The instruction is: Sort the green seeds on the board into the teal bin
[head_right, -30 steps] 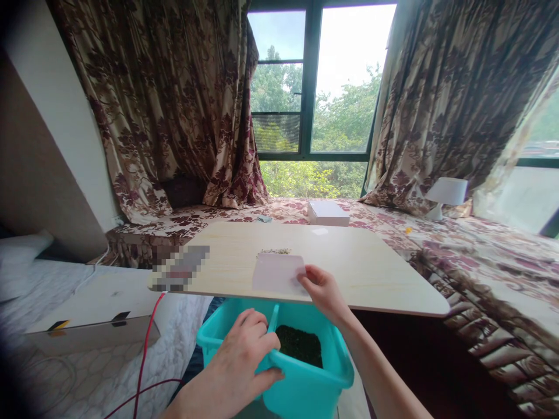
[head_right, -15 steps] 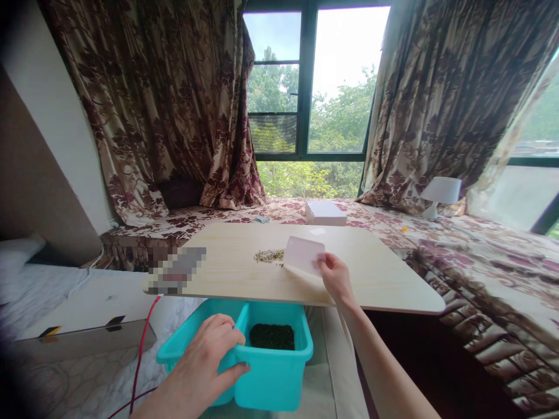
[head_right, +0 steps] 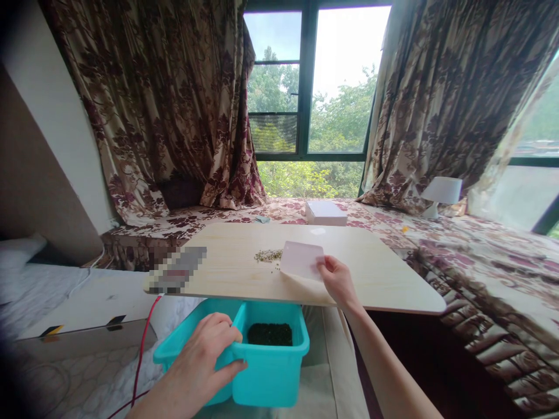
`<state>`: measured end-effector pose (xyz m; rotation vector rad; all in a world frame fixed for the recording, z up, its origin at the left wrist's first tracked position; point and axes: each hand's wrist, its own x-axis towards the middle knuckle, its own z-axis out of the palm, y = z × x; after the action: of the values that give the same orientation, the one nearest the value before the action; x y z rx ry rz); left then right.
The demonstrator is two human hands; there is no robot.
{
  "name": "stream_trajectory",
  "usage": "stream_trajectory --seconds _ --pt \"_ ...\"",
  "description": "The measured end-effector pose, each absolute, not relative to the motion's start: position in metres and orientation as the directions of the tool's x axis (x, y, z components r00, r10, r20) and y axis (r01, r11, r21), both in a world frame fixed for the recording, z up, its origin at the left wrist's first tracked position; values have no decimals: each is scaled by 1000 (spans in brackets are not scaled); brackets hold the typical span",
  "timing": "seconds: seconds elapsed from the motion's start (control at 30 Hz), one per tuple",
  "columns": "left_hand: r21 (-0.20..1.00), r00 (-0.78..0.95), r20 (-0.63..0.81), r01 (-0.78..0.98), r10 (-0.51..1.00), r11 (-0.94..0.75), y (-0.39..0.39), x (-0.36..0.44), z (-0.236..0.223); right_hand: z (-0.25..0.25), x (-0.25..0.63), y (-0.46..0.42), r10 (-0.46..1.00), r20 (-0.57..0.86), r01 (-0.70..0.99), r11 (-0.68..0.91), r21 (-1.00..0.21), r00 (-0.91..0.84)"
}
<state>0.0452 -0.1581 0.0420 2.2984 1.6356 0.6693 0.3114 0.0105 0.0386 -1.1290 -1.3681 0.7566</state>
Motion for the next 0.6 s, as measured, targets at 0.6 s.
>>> stream_trajectory --seconds 0.6 --pt "455 261 196 830 945 -323 -157 38 40 34 310 12 909 393 214 360 -908 141"
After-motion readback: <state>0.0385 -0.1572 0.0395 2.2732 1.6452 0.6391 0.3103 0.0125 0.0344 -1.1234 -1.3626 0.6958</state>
